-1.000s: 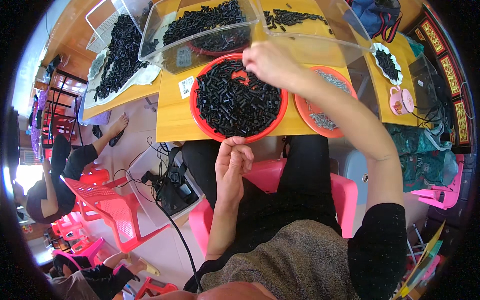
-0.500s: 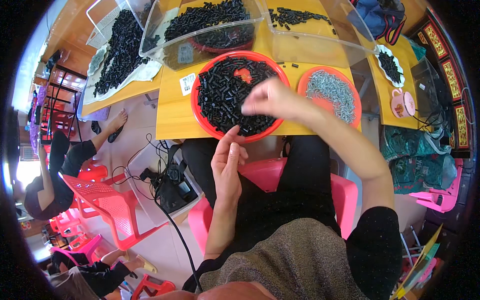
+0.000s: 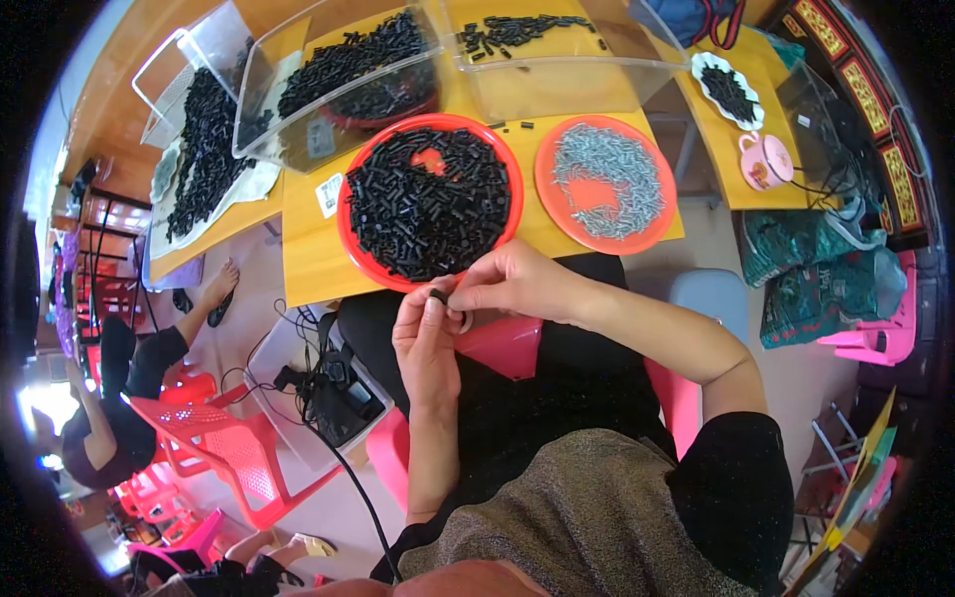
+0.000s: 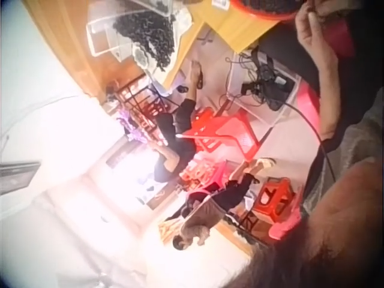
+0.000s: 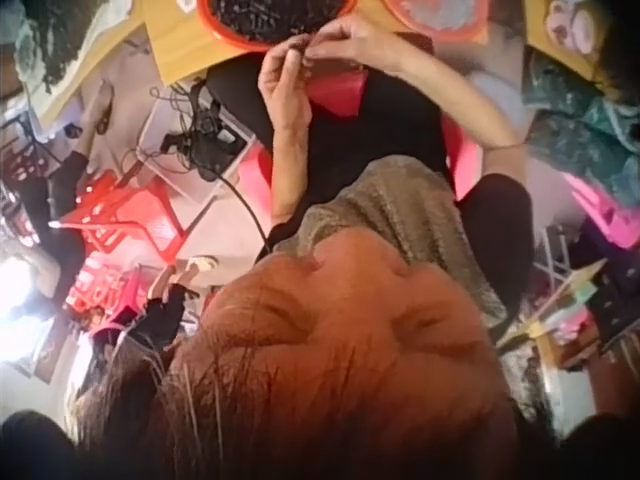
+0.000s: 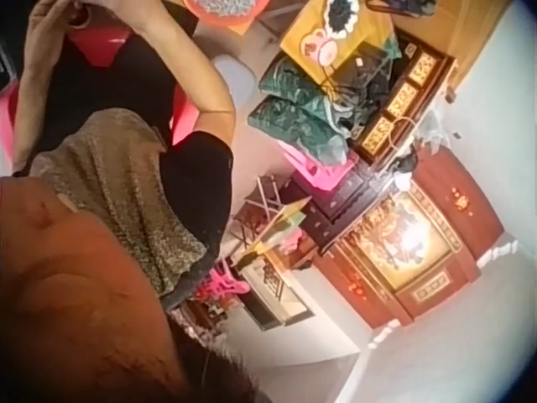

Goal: Manually assembling small silver rings onto black cylindrical components at a workbench.

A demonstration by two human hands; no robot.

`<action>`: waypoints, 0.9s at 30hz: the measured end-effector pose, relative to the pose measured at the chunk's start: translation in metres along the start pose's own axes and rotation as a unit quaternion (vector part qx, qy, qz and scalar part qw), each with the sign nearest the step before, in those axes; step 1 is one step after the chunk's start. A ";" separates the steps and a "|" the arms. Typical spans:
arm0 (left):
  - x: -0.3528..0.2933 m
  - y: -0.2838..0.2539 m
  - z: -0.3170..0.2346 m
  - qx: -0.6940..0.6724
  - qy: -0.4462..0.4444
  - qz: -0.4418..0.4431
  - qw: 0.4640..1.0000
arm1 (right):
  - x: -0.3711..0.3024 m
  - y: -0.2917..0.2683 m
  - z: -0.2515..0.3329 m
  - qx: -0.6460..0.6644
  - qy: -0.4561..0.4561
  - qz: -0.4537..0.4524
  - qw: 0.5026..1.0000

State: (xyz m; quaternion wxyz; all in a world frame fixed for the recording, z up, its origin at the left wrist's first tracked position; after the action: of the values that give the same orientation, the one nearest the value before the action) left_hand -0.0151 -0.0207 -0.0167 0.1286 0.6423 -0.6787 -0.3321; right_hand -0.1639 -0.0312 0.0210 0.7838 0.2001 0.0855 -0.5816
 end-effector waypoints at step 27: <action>0.000 0.001 0.004 -0.040 -0.059 0.016 0.997 | -0.021 -0.135 0.017 -0.593 -0.069 -0.378 0.707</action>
State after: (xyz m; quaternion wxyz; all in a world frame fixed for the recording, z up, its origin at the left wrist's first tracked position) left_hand -0.0186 -0.0194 -0.0190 0.1191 0.6048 -0.6816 -0.3943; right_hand -0.3000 -0.0529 0.0147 0.4591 -0.3963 0.4269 -0.6708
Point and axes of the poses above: each hand's wrist, its own x-axis towards the middle knuckle, its own y-axis out of the palm, z = x × y, the point moved 3 cm from there along x, towards the middle knuckle, and after that the axes turned 4 degrees about -z, right-handed, at the moved point
